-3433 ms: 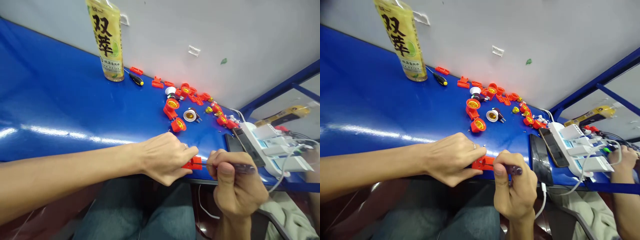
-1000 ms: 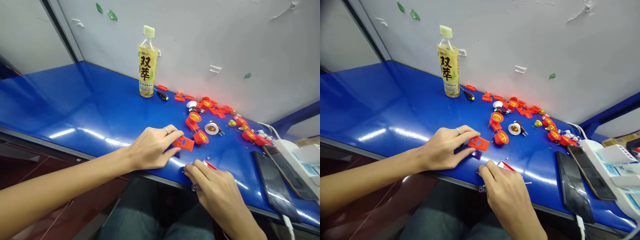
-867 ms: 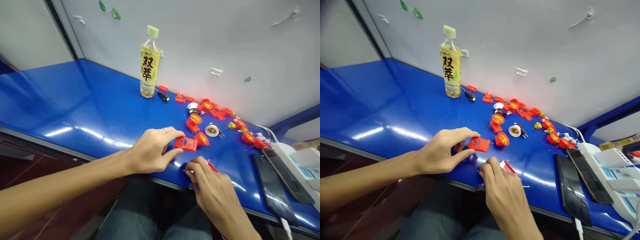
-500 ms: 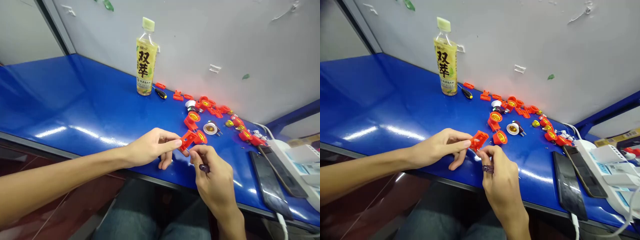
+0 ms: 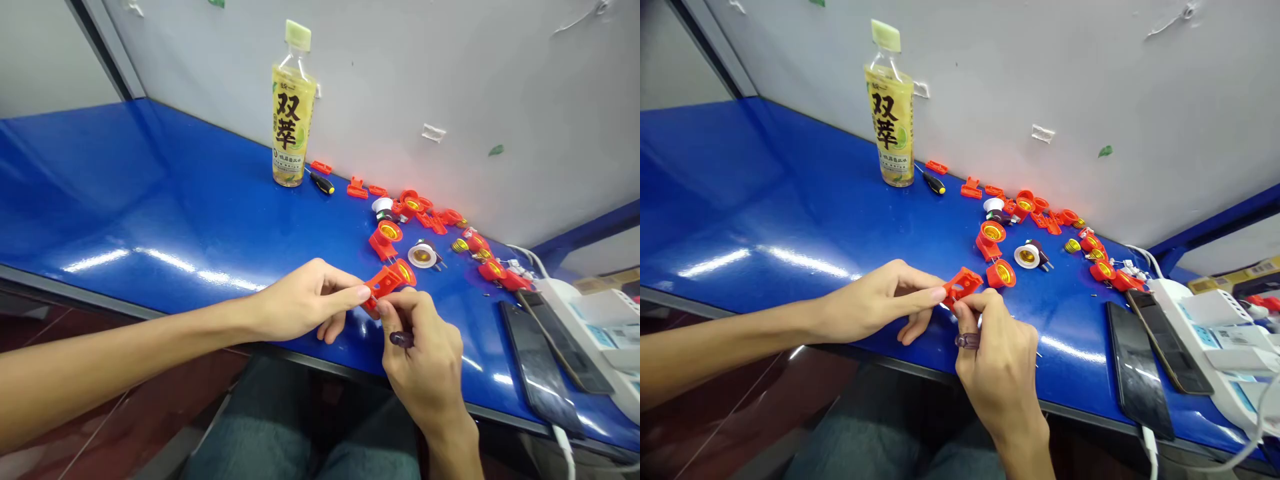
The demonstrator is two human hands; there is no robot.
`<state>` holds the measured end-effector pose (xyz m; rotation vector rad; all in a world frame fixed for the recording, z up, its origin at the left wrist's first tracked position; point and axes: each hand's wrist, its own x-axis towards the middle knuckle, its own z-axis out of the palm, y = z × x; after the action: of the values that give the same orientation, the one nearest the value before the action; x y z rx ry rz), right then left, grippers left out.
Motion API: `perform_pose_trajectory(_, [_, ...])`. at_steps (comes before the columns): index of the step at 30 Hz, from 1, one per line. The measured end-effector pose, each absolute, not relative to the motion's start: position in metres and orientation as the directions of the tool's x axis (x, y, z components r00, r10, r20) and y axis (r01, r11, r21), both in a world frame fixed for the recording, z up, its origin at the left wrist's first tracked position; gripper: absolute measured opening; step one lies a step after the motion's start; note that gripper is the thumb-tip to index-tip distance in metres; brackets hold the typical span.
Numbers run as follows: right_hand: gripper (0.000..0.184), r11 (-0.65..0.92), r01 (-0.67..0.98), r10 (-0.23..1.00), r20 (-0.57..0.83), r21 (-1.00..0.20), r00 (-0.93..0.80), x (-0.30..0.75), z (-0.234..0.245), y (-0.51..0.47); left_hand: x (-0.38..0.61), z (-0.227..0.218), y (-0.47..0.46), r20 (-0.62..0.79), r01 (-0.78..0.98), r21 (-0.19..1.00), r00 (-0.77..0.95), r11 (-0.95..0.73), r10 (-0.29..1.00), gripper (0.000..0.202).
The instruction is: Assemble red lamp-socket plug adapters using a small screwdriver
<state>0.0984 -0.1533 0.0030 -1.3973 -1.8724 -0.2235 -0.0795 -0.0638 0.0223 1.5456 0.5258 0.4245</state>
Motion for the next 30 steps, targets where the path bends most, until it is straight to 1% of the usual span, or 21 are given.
perform_pose_trajectory(3, [0.006, 0.382, 0.887, 0.727, 0.677, -0.26, -0.115, 0.097, 0.003, -0.154, -0.079, 0.024, -0.066, -0.065, 0.105, 0.994, 0.821, -0.037, 0.568, 0.046])
perform_pose_trajectory(6, [0.007, 0.384, 0.889, 0.728, 0.674, -0.251, -0.124, 0.097, -0.003, -0.154, -0.08, 0.024, -0.067, -0.064, 0.137, 0.986, 0.831, -0.091, 0.553, 0.039])
perform_pose_trajectory(7, [0.009, 0.375, 0.89, 0.734, 0.67, -0.26, -0.114, 0.098, -0.006, -0.154, -0.08, 0.024, -0.067, -0.062, 0.14, 0.985, 0.833, -0.102, 0.55, 0.038])
perform_pose_trajectory(9, [0.012, 0.357, 0.873, 0.739, 0.672, -0.333, -0.046, 0.1, -0.012, -0.154, -0.08, 0.024, -0.067, -0.058, 0.139, 0.984, 0.837, -0.109, 0.544, 0.036])
perform_pose_trajectory(10, [0.02, 0.358, 0.848, 0.741, 0.672, -0.39, -0.004, 0.102, -0.013, -0.154, -0.081, 0.024, -0.067, -0.053, 0.131, 0.985, 0.842, -0.109, 0.536, 0.035])
perform_pose_trajectory(11, [0.032, 0.368, 0.818, 0.748, 0.664, -0.441, 0.022, 0.104, -0.015, -0.154, -0.081, 0.024, -0.066, -0.046, 0.121, 0.987, 0.848, -0.108, 0.528, 0.034])
perform_pose_trajectory(12, [0.043, 0.378, 0.8, 0.759, 0.65, -0.466, 0.02, 0.106, -0.015, -0.154, -0.081, 0.025, -0.066, -0.04, 0.112, 0.988, 0.856, -0.11, 0.516, 0.034])
perform_pose_trajectory(13, [0.049, 0.39, 0.8, 0.77, 0.638, -0.456, -0.012, 0.108, -0.014, -0.155, -0.082, 0.025, -0.066, -0.037, 0.108, 0.988, 0.865, -0.114, 0.5, 0.034])
perform_pose_trajectory(14, [0.047, 0.402, 0.814, 0.779, 0.624, -0.419, -0.063, 0.11, -0.012, -0.155, -0.082, 0.025, -0.066, -0.037, 0.106, 0.988, 0.874, -0.116, 0.485, 0.035])
perform_pose_trajectory(16, [0.029, 0.426, 0.837, 0.784, 0.601, -0.344, -0.152, 0.113, -0.008, -0.157, -0.083, 0.024, -0.065, -0.041, 0.105, 0.988, 0.882, -0.11, 0.469, 0.042])
perform_pose_trajectory(17, [0.022, 0.441, 0.834, 0.78, 0.602, -0.332, -0.173, 0.113, -0.007, -0.157, -0.084, 0.024, -0.065, -0.044, 0.106, 0.989, 0.881, -0.105, 0.471, 0.047])
perform_pose_trajectory(19, [0.018, 0.476, 0.81, 0.763, 0.618, -0.343, -0.187, 0.114, -0.005, -0.158, -0.084, 0.023, -0.066, -0.043, 0.117, 0.986, 0.87, -0.121, 0.49, 0.053])
perform_pose_trajectory(20, [0.018, 0.49, 0.803, 0.757, 0.623, -0.338, -0.2, 0.113, -0.005, -0.158, -0.084, 0.023, -0.066, -0.035, 0.125, 0.982, 0.862, -0.145, 0.505, 0.052])
perform_pose_trajectory(22, [0.016, 0.51, 0.807, 0.739, 0.632, -0.297, -0.233, 0.113, -0.006, -0.158, -0.084, 0.023, -0.066, -0.016, 0.146, 0.967, 0.85, -0.207, 0.526, 0.043])
perform_pose_trajectory(25, [0.009, 0.513, 0.822, 0.73, 0.63, -0.249, -0.265, 0.112, -0.005, -0.158, -0.084, 0.024, -0.064, 0.01, 0.157, 0.951, 0.845, -0.265, 0.535, 0.038])
perform_pose_trajectory(28, [0.003, 0.514, 0.835, 0.724, 0.62, -0.194, -0.302, 0.111, -0.001, -0.159, -0.085, 0.024, -0.058, 0.018, 0.167, 0.934, 0.861, -0.317, 0.508, 0.036])
perform_pose_trajectory(30, [0.005, 0.533, 0.834, 0.702, 0.626, -0.145, -0.34, 0.111, 0.001, -0.161, -0.087, 0.024, -0.054, 0.039, 0.155, 0.914, 0.887, -0.375, 0.459, 0.031])
